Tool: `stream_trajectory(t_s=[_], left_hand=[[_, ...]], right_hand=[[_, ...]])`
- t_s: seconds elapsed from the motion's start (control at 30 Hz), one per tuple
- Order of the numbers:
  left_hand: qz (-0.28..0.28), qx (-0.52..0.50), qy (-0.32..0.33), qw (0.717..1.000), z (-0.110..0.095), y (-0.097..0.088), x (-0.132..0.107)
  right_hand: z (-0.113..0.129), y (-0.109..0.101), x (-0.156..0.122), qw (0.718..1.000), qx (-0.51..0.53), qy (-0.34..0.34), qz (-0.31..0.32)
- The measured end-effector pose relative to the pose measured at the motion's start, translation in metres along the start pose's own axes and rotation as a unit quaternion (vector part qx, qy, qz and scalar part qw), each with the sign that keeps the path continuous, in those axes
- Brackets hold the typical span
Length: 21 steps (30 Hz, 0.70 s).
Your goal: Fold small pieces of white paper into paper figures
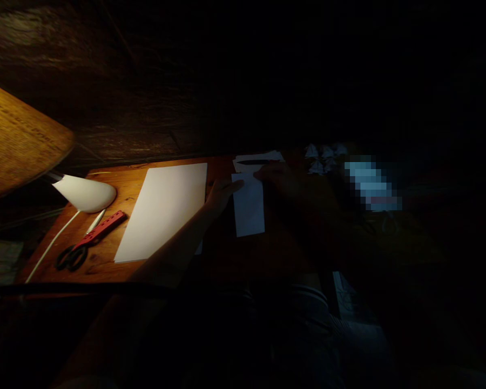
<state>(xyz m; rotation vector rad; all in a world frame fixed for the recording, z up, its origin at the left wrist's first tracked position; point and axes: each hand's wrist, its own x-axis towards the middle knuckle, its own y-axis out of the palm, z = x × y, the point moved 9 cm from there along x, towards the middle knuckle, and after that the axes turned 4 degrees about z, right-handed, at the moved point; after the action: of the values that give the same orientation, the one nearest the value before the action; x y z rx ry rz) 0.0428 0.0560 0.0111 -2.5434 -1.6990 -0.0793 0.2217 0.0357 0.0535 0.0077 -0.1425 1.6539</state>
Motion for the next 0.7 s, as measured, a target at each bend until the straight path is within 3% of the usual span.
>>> stream_trajectory(t_s=[0.13, 0.4, 0.57, 0.7], left_hand=[[0.011, -0.016, -0.014, 1.0, -0.002, 0.003, -0.001], [-0.018, -0.014, -0.006, 1.0, -0.008, 0.0, -0.002], [-0.031, -0.003, 0.009, 0.999, -0.009, -0.002, -0.001], [-0.042, 0.0, 0.011, 0.999, -0.008, -0.005, -0.001]], right_hand=[[0.005, 0.002, -0.003, 1.0, -0.02, -0.023, 0.009], [0.012, 0.014, -0.009, 0.994, -0.059, -0.012, 0.095], [0.018, 0.013, -0.007, 0.992, -0.076, -0.039, 0.091], [0.011, 0.015, -0.008, 0.991, -0.084, -0.014, 0.105]])
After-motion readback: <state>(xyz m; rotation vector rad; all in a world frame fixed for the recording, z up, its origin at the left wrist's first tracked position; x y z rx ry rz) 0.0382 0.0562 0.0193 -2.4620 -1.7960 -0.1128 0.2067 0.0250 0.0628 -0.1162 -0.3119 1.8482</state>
